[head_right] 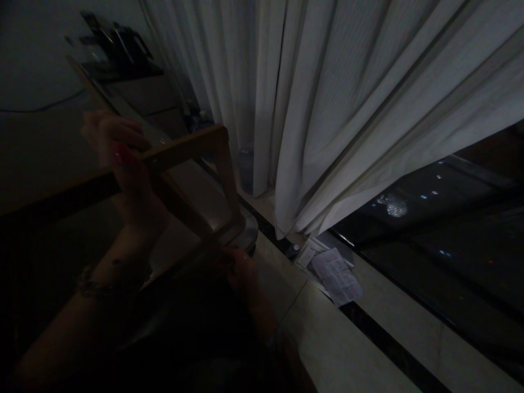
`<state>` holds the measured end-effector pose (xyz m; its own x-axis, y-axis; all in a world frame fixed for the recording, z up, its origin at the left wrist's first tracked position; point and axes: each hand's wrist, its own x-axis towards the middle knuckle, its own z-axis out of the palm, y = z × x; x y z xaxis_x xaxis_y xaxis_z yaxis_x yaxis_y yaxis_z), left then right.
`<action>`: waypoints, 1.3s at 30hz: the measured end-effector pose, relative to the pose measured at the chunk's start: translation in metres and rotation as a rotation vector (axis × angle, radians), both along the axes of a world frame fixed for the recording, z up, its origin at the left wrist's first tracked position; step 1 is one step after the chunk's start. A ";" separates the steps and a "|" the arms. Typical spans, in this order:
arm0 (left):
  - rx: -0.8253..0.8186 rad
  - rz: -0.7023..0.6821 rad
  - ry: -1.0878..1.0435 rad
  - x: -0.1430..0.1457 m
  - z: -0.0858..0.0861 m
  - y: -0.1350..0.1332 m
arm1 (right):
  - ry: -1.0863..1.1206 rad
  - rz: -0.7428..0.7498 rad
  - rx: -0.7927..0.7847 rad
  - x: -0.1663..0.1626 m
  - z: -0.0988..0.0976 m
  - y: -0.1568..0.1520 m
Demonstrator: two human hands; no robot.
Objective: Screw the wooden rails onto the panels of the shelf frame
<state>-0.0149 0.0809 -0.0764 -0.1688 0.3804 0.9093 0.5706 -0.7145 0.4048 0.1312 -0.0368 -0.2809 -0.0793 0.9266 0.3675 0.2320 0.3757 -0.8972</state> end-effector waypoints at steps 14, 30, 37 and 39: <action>-0.053 -0.035 -0.043 0.001 0.001 -0.003 | -0.080 -0.051 0.154 -0.002 0.006 0.017; 0.070 -0.035 -0.040 -0.002 -0.003 0.008 | -0.039 -0.101 0.022 -0.003 0.002 0.020; 0.059 -0.020 -0.025 -0.007 -0.005 0.012 | -0.116 -0.201 0.057 -0.010 0.003 0.018; 0.059 -0.025 -0.020 -0.007 -0.005 0.012 | -0.134 -0.226 0.115 -0.012 0.001 0.018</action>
